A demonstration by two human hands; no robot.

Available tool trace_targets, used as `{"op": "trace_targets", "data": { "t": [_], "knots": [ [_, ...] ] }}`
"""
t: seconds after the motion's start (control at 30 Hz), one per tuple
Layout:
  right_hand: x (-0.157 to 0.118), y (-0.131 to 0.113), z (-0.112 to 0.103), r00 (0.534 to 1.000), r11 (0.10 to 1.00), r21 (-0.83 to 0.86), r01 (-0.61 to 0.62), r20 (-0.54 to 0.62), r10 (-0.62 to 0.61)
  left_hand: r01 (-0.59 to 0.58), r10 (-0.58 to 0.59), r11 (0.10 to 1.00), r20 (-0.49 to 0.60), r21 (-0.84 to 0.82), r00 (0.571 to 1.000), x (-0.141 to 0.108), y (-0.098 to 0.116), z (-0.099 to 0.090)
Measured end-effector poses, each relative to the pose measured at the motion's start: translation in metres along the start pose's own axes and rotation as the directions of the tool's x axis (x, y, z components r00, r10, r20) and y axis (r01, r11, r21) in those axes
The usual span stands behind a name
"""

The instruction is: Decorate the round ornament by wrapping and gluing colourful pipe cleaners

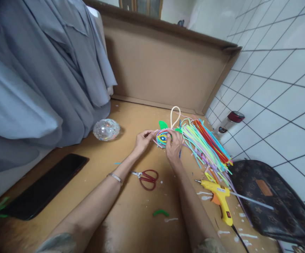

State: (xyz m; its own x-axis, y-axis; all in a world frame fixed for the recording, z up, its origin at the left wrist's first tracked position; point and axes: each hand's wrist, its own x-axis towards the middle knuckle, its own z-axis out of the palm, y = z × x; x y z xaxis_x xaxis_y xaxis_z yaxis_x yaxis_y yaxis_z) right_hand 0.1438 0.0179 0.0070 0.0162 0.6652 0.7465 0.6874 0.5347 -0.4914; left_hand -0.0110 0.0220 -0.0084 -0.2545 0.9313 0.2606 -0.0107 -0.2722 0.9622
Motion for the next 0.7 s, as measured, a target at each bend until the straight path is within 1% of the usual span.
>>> {"op": "trace_targets", "data": {
  "t": [0.07,0.17,0.23,0.3,0.4,0.53,0.7],
  "knots": [
    [-0.002,-0.002,0.000,1.000,1.000,-0.011,0.028,0.001,-0.028,-0.012,0.010,0.997,0.029,0.075,1.000,0.004,-0.001,-0.005],
    [-0.004,-0.005,0.000,0.998,0.998,-0.019,0.057,0.013,-0.057,-0.083,0.072,0.973,0.060,0.213,0.996,0.009,-0.001,-0.015],
    [-0.005,-0.007,0.000,0.998,0.998,-0.022,0.064,0.017,-0.064,-0.118,0.100,0.954,0.077,0.275,0.992,0.010,0.001,-0.020],
    [-0.006,-0.008,0.000,0.998,0.997,-0.028,0.067,0.021,-0.066,-0.133,0.104,0.947,0.112,0.292,0.988,0.009,0.003,-0.022],
    [-0.007,-0.009,-0.001,0.996,0.996,-0.027,0.080,0.036,-0.079,-0.143,0.103,0.949,0.154,0.279,0.983,0.007,0.005,-0.021],
    [-0.009,-0.011,-0.001,0.994,0.995,-0.015,0.096,0.058,-0.095,-0.150,0.107,0.944,0.156,0.296,0.982,0.007,0.004,-0.019],
    [-0.009,-0.011,-0.001,0.995,0.996,-0.020,0.092,0.050,-0.091,-0.207,0.157,0.911,0.164,0.357,0.974,0.007,0.005,-0.019]
  ]
}}
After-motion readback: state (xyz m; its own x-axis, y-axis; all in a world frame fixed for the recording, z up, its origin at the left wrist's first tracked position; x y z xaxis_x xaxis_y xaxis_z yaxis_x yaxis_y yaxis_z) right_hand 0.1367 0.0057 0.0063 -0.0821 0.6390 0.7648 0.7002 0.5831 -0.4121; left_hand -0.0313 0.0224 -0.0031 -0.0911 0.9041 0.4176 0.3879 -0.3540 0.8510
